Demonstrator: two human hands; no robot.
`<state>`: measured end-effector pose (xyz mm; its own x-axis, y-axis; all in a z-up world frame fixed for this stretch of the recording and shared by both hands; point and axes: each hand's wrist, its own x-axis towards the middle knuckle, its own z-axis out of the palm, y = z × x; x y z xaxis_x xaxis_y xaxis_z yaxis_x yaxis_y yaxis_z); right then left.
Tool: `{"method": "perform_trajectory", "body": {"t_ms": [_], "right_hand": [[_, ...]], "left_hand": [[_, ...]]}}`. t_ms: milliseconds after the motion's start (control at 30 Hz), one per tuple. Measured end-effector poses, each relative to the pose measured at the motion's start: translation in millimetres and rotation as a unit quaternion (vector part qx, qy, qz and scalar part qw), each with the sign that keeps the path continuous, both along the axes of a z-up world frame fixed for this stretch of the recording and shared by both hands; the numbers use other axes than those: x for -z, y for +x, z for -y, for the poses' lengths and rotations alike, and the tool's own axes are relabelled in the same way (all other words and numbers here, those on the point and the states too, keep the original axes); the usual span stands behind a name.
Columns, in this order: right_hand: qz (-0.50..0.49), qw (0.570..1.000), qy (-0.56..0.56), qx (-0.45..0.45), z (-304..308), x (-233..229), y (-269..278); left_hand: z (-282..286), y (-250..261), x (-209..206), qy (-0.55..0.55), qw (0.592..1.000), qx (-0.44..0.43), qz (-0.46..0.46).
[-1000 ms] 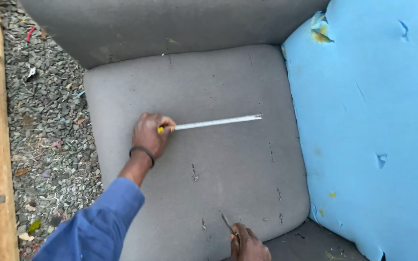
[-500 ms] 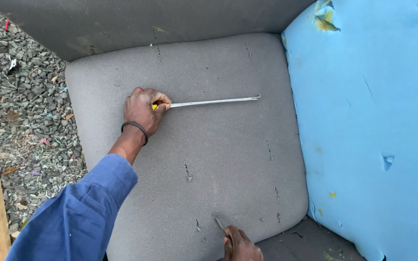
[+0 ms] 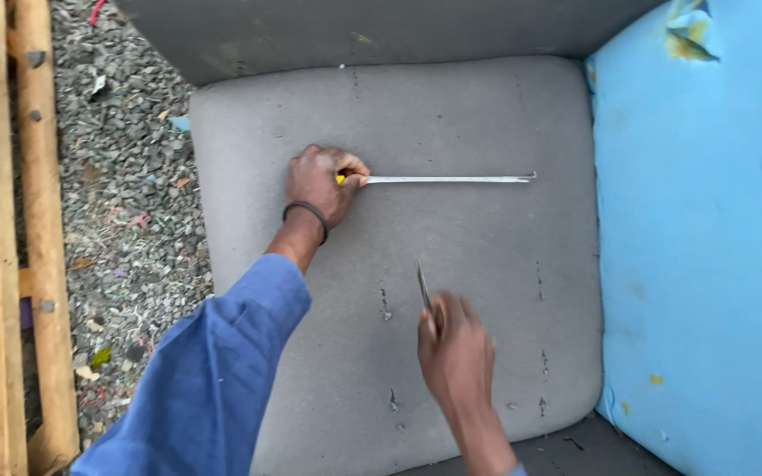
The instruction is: Measuring and marking foam padding for furniture reupholstery using a tape measure and a scribe tool.
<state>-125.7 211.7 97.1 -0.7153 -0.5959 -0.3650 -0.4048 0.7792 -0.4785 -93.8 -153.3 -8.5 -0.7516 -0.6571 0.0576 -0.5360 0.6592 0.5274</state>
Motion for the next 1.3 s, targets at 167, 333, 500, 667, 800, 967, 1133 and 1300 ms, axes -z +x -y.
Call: {"method": "perform_trajectory", "body": {"t_ms": [167,333,500,667,800,967,1133,1300], "right_hand": [[-0.037,0.995,-0.017,-0.089,112,17,-37],[-0.062,0.990,-0.011,-0.127,157,14,-53],[-0.071,0.990,0.015,-0.122,175,29,-55],[-0.070,0.991,0.024,-0.113,176,24,-49],[-0.044,0.990,0.054,-0.120,149,20,-39],[-0.063,0.987,0.045,-0.142,159,22,-53],[-0.084,0.987,0.007,-0.139,186,62,-74],[-0.012,0.986,0.071,-0.150,129,26,-38]], "left_hand": [[-6,-2,-21,0.057,0.994,-0.057,0.080],[-5,-4,-18,0.080,0.992,-0.059,0.072],[-5,-2,-24,0.080,0.994,-0.046,0.060],[-2,-4,-26,0.162,0.982,-0.085,0.041],[7,-4,-28,0.224,0.970,-0.095,0.009],[10,-3,-18,0.290,0.949,-0.124,-0.027],[12,-4,-5,0.309,0.941,-0.128,-0.062],[15,-5,-10,0.320,0.935,-0.127,-0.083]]}}
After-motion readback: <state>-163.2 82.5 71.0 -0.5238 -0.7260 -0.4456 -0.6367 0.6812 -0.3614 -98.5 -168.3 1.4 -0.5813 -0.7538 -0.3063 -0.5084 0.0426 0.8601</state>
